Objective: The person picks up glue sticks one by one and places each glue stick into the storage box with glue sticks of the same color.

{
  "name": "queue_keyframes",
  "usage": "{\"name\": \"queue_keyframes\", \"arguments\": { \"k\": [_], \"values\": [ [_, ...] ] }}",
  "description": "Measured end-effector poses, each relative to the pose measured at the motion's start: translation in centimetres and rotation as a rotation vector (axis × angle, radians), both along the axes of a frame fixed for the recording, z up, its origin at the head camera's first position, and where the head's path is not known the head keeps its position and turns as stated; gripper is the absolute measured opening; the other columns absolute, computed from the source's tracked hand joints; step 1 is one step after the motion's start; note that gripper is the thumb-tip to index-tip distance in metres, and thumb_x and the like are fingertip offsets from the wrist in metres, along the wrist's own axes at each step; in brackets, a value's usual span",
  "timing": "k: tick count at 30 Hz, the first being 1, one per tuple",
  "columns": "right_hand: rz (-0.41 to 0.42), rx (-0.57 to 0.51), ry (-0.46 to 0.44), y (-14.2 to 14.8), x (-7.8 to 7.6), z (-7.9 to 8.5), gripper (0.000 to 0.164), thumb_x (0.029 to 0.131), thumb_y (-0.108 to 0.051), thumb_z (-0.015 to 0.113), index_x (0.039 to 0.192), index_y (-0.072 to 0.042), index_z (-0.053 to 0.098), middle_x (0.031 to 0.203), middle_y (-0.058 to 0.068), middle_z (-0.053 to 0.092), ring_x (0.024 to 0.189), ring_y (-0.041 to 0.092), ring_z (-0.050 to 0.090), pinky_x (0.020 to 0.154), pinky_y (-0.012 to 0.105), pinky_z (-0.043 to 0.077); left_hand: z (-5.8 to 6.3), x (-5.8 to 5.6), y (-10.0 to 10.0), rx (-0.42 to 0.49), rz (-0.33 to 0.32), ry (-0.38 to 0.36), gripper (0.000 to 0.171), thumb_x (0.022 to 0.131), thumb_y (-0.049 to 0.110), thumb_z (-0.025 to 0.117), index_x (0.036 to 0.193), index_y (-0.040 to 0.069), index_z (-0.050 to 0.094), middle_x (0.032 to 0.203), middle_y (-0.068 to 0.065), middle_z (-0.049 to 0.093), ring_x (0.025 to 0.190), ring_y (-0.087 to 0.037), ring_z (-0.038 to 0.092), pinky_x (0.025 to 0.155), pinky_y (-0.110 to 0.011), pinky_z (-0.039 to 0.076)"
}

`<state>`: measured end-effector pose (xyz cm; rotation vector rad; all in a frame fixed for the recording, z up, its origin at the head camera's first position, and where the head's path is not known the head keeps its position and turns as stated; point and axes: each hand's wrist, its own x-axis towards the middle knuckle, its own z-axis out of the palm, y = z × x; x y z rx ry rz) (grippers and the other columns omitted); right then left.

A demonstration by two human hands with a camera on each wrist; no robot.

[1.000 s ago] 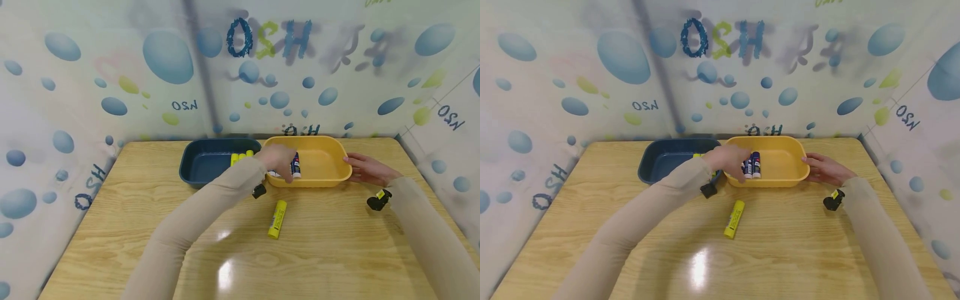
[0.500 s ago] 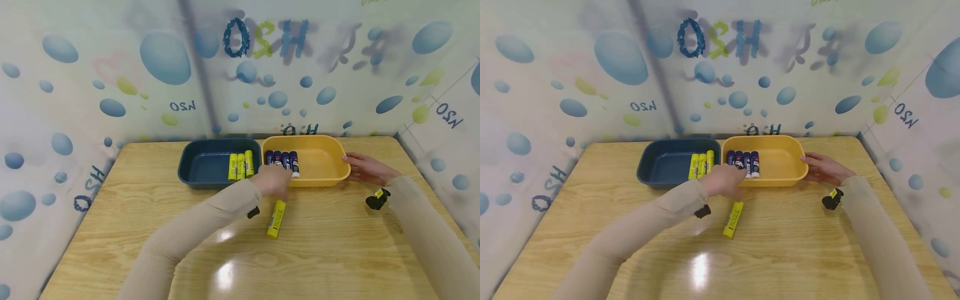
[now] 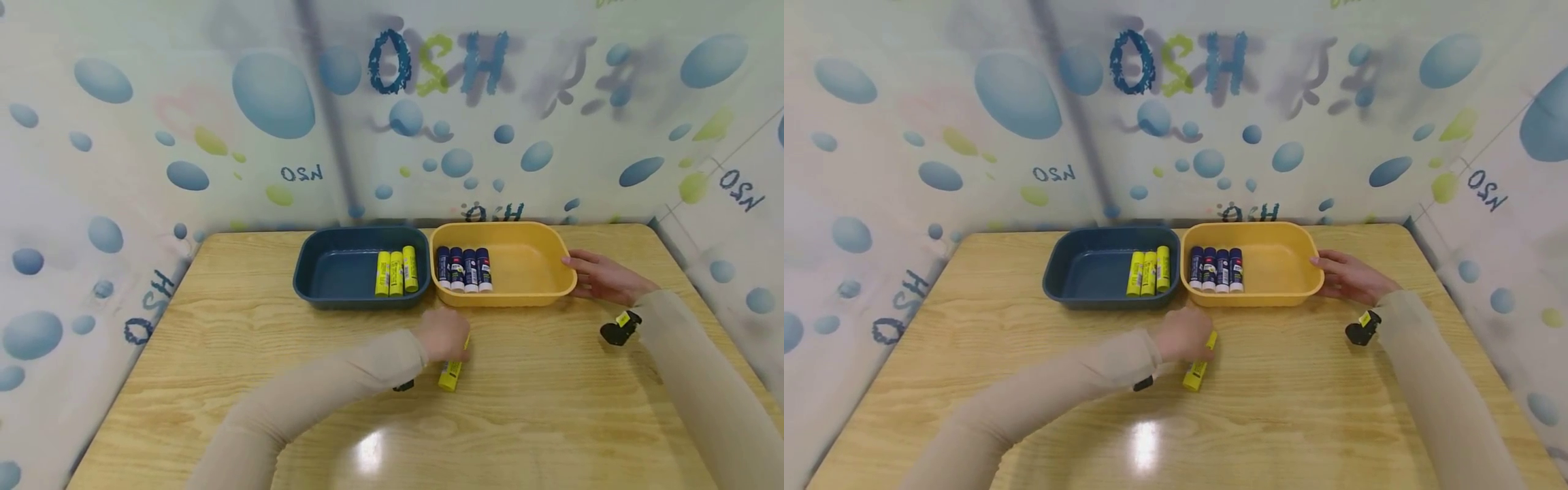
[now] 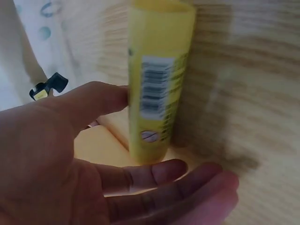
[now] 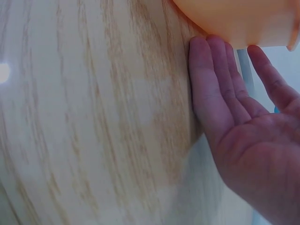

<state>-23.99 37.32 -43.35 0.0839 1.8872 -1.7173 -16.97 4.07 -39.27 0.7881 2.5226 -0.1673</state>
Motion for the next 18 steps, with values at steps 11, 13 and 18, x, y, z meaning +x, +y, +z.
{"name": "queue_keyframes", "arguments": {
  "k": [11, 13, 18],
  "values": [
    [-0.012, -0.023, 0.000, 0.38, 0.29, -0.18, 0.071, 0.104, -0.034, 0.042, 0.152, 0.000, 0.003, 0.115, -0.006, 0.055, 0.101, 0.009, 0.061, 0.089, 0.034, 0.051, -0.02, 0.03, -0.03, 0.026, -0.009, -0.005, 0.025, 0.085, 0.038, 0.072, 0.077, 0.016, 0.062, 0.073, 0.002, 0.057, 0.069, -0.014, 0.053, 0.061, -0.029, 0.045],
    [-0.018, -0.037, -0.007, 0.31, 0.27, -0.14, 0.069, 0.104, -0.034, 0.043, 0.151, 0.000, 0.005, 0.114, -0.006, 0.057, 0.101, 0.010, 0.061, 0.089, 0.035, 0.051, -0.10, 0.09, -0.05, 0.037, -0.005, -0.008, 0.023, 0.085, 0.036, 0.072, 0.079, 0.016, 0.063, 0.074, 0.003, 0.056, 0.071, -0.015, 0.052, 0.066, -0.030, 0.044],
    [-0.034, -0.065, -0.021, 0.02, 0.24, 0.00, 0.059, 0.104, -0.030, 0.043, 0.148, -0.002, 0.014, 0.113, -0.004, 0.059, 0.101, 0.012, 0.062, 0.087, 0.034, 0.052, -0.55, 0.18, -0.24, 0.057, -0.014, -0.006, 0.021, 0.084, 0.033, 0.073, 0.080, 0.015, 0.062, 0.073, 0.003, 0.054, 0.071, -0.015, 0.051, 0.065, -0.030, 0.042]
  ]
}}
